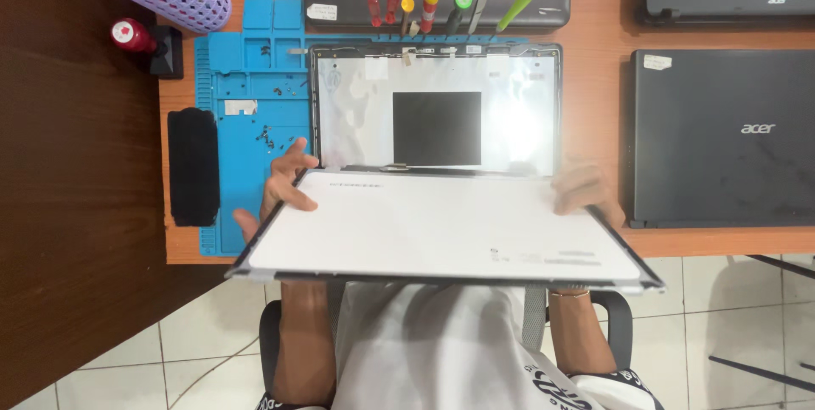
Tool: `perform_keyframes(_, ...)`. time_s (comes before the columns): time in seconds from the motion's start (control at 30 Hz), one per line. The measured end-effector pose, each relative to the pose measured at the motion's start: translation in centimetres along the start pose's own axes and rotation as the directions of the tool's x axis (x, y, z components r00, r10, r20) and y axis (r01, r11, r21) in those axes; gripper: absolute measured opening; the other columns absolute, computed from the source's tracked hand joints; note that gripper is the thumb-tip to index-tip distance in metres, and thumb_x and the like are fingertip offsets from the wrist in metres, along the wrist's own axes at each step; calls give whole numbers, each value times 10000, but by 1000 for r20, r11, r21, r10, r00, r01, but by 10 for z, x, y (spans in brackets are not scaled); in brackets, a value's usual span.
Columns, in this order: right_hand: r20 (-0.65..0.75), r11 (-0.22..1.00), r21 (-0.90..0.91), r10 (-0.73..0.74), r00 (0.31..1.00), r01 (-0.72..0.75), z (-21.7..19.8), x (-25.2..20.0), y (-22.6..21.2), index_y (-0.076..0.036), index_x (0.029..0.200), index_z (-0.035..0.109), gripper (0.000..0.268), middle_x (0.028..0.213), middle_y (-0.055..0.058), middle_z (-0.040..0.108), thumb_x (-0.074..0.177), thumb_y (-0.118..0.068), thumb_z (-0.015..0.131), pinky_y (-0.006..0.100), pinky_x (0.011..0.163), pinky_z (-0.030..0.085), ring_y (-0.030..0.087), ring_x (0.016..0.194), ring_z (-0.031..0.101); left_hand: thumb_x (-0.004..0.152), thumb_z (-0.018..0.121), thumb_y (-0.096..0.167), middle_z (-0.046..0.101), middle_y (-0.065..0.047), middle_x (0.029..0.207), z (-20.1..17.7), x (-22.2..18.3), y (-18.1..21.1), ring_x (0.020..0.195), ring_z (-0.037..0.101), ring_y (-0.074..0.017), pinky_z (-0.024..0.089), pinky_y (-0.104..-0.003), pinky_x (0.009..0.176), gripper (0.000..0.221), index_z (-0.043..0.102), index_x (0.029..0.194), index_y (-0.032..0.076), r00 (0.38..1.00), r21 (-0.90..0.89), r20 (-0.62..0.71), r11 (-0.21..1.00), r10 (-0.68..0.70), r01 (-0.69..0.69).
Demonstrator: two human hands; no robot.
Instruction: The person prying the bezel off a laptop by hand, disconnects a connector cable from the rear of the LCD panel, and removes the screen from the lid assembly using a small red hand tool.
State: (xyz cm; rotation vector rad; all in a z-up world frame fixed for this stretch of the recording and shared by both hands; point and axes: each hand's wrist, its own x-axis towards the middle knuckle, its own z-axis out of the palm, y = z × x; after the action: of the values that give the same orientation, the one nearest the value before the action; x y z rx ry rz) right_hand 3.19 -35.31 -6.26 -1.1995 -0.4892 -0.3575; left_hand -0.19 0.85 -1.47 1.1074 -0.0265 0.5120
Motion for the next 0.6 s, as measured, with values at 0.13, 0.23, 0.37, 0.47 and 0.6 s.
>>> perform_keyframes(0.13,-63,998,43,43,997,-41,-4,-9,-3,-14,1135,632,393,1153,161,563,1021,-356,473,288,963,483,193,1088,579,958,418,412,569,-208,1326,0,-4,11,1561,293,-293,176,-642,1359,345,523,803,122,998,5,13,998,-59,59)
perform_keyframes(0.23,-96,994,71,91,991,-84,-5,-13,-5,-2,1159,625,373,1225,186,532,1013,-310,474,302,1001,472,213,1143,559,811,466,335,502,-210,1466,7,-2,21,1623,198,-314,182,-664,1336,236,536,867,117,989,-34,5,988,-148,149)
perform_keyframes(0.37,-145,978,127,186,972,-168,-2,-19,-9,14,1191,616,353,1322,218,491,1003,-249,476,322,1051,457,239,1216,533,805,450,336,415,-231,1639,11,4,21,1695,90,-332,98,-606,1363,330,554,1019,107,990,55,20,989,-138,137)
perform_keyframes(0.47,-176,950,191,279,944,-245,2,-18,-14,26,1216,609,345,1395,243,461,995,-204,477,336,1088,446,258,1271,513,865,431,359,340,-233,1702,12,-1,17,1691,59,-354,64,-581,1391,427,577,1172,99,990,87,-36,986,-140,143)
perform_keyframes(0.6,-186,903,290,377,907,-316,5,-16,-15,42,1248,600,345,1492,276,420,985,-143,478,356,1139,431,284,1344,487,929,422,380,355,-242,1706,2,-3,5,1708,73,-354,47,-571,1418,468,593,1252,88,996,137,-6,987,-88,88)
